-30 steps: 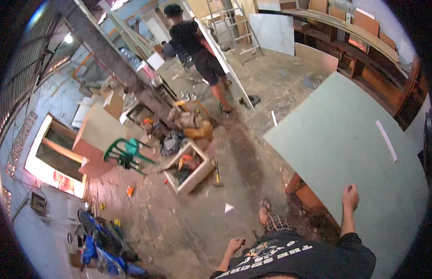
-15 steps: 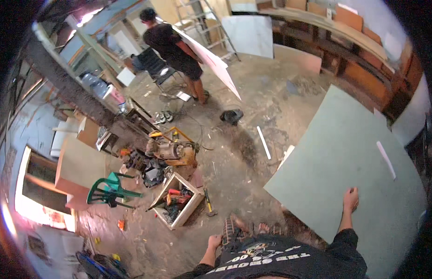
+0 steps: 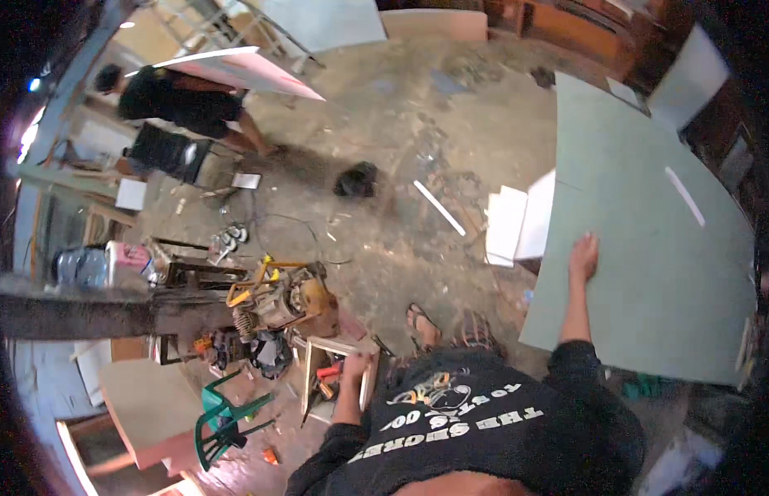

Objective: The person uses a heat gun and a cloth to press edging onto a large laminate panel, trims the edging strip using scissors, and moves the panel with help from another person.

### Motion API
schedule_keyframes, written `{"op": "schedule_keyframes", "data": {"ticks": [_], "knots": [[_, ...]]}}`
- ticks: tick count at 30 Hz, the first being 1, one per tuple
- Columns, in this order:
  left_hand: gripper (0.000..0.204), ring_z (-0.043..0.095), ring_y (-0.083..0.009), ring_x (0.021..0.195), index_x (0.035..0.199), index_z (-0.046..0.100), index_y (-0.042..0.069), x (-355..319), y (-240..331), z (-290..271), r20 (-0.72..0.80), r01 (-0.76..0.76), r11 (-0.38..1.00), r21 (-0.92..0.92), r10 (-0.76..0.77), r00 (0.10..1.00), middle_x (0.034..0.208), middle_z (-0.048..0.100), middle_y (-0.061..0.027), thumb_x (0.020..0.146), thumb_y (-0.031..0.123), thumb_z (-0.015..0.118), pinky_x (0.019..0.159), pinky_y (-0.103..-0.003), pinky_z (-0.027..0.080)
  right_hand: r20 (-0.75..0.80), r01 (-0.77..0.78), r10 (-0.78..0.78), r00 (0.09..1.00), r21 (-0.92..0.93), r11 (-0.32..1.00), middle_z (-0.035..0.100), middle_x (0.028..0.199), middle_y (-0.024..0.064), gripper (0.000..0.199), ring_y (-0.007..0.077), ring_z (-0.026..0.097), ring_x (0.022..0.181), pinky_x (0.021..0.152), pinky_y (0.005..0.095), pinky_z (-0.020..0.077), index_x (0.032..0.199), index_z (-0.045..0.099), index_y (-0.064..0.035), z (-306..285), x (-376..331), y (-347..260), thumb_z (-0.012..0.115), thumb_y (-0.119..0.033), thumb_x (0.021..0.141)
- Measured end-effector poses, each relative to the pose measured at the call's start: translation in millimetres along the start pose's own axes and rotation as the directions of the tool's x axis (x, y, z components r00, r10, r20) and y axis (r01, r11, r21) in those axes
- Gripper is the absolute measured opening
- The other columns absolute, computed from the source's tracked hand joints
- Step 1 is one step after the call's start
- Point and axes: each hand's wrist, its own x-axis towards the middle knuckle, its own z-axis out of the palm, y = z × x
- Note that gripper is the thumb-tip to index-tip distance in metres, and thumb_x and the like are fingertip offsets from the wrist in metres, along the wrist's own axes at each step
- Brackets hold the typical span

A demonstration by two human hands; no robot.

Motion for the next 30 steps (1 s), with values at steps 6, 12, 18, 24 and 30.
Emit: {"op": "schedule_keyframes", "data": {"ticks": [6, 12, 18, 24, 30], "knots": [[0.039, 0.066, -0.0180, 0.064, 0.080, 0.064, 0.000, 113, 29, -110, 0.138, 0.466, 0.640, -0.610, -0.494, 0.858, 0.070, 0.065, -0.0103, 0.092, 0.035, 0.054, 0.052, -0.028, 0.048, -0.012, -0.002, -0.001, 1.000, -0.249, 0.969, 0.063, 0.084, 0.0182, 0.039, 0.0423, 0.058, 0.080, 0.069, 0.0496, 0.0436, 0.092, 0.055, -0.0074, 28, 0, -73, 0.037, -0.042, 0.097], [0.035, 0.066, -0.0283, 0.081, 0.095, 0.066, 0.006, 180, -17, -112, 0.360, 0.232, 0.733, -0.640, 0.018, 0.933, 0.091, 0.068, -0.0119, 0.084, 0.038, 0.060, 0.071, -0.041, 0.054, 0.037, 0.089, -0.083, 0.996, -0.226, 0.970, 0.064, 0.115, 0.0156, 0.037, 0.0310, 0.060, 0.107, 0.093, 0.0366, 0.0459, 0.121, 0.059, -0.0012, 67, 12, -1, 0.044, -0.025, 0.097], [0.038, 0.066, -0.0296, 0.080, 0.078, 0.072, 0.006, 293, 70, -126, 0.421, 0.389, 0.906, -0.166, -0.291, 0.859, 0.079, 0.070, -0.0135, 0.085, 0.041, 0.057, 0.074, -0.042, 0.051, -0.149, -0.192, 0.150, 0.977, -0.329, 0.924, 0.066, 0.111, 0.0151, 0.032, 0.0303, 0.063, 0.102, 0.085, 0.0387, 0.0499, 0.117, 0.061, -0.0053, 77, 38, -38, 0.046, -0.026, 0.097], [0.042, 0.064, -0.0393, 0.077, 0.077, 0.067, -0.001, 388, 103, -185, 0.196, 0.278, 0.961, 0.005, -0.274, 0.942, 0.078, 0.066, -0.0222, 0.081, 0.039, 0.056, 0.072, -0.045, 0.050, -0.118, -0.379, 0.422, 0.899, -0.691, 0.616, 0.067, 0.108, 0.0128, 0.040, 0.0276, 0.063, 0.101, 0.084, 0.0416, 0.0493, 0.111, 0.065, -0.0075, 116, 148, 3, 0.041, -0.036, 0.098], [0.040, 0.064, -0.0354, 0.071, 0.079, 0.065, 0.000, 526, 212, -297, -0.104, 0.197, 0.914, -0.353, -0.248, 0.963, 0.075, 0.065, -0.0204, 0.083, 0.039, 0.054, 0.067, -0.043, 0.049, -0.280, -0.301, 0.216, 0.935, -0.307, 0.903, 0.065, 0.092, 0.0164, 0.046, 0.0271, 0.063, 0.088, 0.075, 0.0392, 0.0512, 0.096, 0.062, -0.0044, 135, 176, 12, 0.036, -0.042, 0.096]]}}
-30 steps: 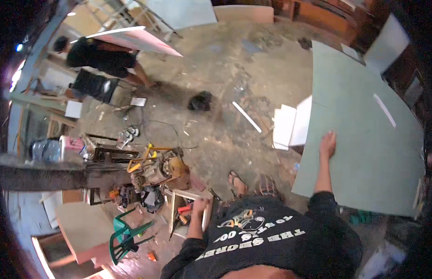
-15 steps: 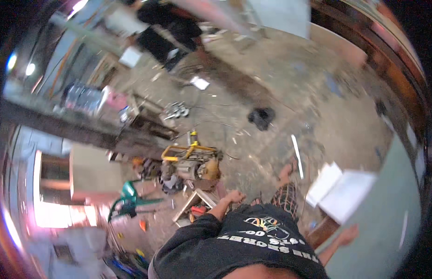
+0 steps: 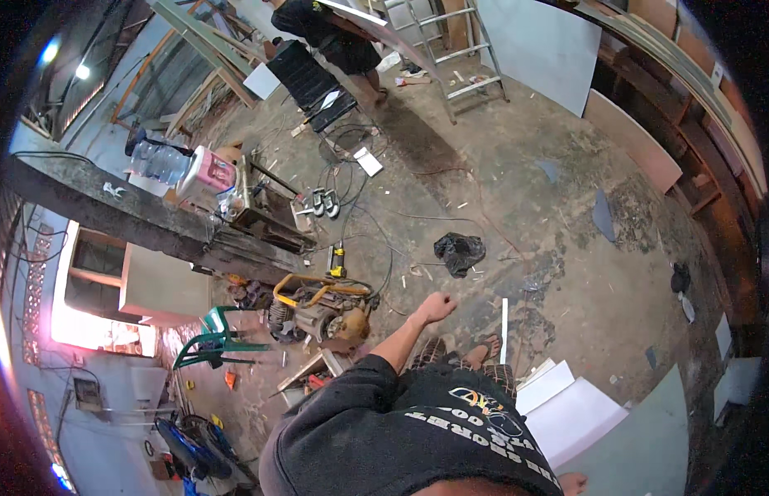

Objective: The person uses a heat gun and a cloth to press edging onto a large laminate panel, trims the edging strip using scissors, and moves the panel with help from another person.

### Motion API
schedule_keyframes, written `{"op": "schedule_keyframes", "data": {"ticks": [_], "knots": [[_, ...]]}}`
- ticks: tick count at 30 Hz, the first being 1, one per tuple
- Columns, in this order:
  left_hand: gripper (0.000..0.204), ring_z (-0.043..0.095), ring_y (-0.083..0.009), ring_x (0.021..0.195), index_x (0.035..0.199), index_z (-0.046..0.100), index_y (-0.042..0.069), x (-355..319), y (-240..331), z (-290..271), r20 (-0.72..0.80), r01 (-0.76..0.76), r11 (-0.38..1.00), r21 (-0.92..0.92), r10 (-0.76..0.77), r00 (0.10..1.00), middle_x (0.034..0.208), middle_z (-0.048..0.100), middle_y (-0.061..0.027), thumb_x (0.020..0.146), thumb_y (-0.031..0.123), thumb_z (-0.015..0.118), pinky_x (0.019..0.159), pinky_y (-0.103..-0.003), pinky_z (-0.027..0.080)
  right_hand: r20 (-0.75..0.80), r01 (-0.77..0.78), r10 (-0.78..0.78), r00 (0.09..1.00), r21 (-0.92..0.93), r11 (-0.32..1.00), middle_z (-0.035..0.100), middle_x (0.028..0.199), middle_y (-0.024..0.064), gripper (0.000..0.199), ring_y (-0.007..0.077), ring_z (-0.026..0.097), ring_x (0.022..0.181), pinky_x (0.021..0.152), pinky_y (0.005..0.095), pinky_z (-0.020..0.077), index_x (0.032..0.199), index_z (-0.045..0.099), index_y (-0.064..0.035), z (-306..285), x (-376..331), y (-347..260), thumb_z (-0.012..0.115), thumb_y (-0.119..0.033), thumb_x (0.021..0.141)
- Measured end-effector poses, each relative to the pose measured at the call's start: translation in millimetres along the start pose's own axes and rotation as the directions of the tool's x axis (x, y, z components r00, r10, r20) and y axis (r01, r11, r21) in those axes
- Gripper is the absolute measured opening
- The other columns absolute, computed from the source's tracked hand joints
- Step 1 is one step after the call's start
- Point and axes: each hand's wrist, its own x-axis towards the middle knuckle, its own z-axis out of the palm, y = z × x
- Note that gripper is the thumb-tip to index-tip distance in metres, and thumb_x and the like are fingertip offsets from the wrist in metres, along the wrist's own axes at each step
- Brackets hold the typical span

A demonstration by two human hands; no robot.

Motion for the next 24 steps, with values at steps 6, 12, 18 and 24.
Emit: {"op": "schedule_keyframes", "data": {"ticks": [6, 12, 18, 24], "knots": [[0.034, 0.064, -0.0368, 0.073, 0.084, 0.065, 0.003, 34, 15, 28, 0.127, 0.006, 1.000, -0.030, -0.002, 0.992, 0.078, 0.065, -0.0225, 0.081, 0.035, 0.056, 0.068, -0.044, 0.050, 0.102, -0.033, 0.043, 0.994, -0.097, 0.995, 0.065, 0.095, 0.0167, 0.043, 0.0279, 0.063, 0.090, 0.077, 0.0404, 0.0504, 0.098, 0.062, -0.0041, -9, -2, -64, 0.039, -0.040, 0.095], [0.037, 0.063, -0.0307, 0.068, 0.078, 0.067, 0.003, 56, -41, 81, 0.199, 0.083, 0.978, 0.192, -0.122, 0.972, 0.076, 0.066, -0.0198, 0.082, 0.037, 0.054, 0.064, -0.042, 0.048, 0.134, 0.010, 0.010, 0.991, -0.146, 0.989, 0.064, 0.098, 0.0171, 0.041, 0.0286, 0.062, 0.093, 0.079, 0.0416, 0.0496, 0.100, 0.063, -0.0039, 15, 9, -130, 0.042, -0.039, 0.094], [0.037, 0.062, -0.0305, 0.063, 0.072, 0.069, 0.003, 120, -59, 105, 0.387, 0.169, 0.965, 0.201, -0.237, 0.891, 0.071, 0.067, -0.0158, 0.079, 0.038, 0.060, 0.061, -0.041, 0.048, 0.190, 0.048, -0.008, 0.982, -0.209, 0.977, 0.064, 0.101, 0.0174, 0.039, 0.0293, 0.062, 0.095, 0.082, 0.0428, 0.0488, 0.102, 0.063, -0.0036, 56, 22, -193, 0.045, -0.037, 0.093], [0.032, 0.062, -0.0330, 0.068, 0.074, 0.068, 0.001, 289, 65, 69, 0.420, 0.114, 0.955, 0.272, -0.225, 0.879, 0.074, 0.067, -0.0175, 0.078, 0.030, 0.058, 0.063, -0.044, 0.047, 0.225, -0.021, 0.090, 0.970, -0.294, 0.956, 0.064, 0.105, 0.0177, 0.038, 0.0300, 0.061, 0.098, 0.084, 0.0440, 0.0481, 0.104, 0.063, -0.0034, 74, 41, -225, 0.048, -0.036, 0.091]]}}
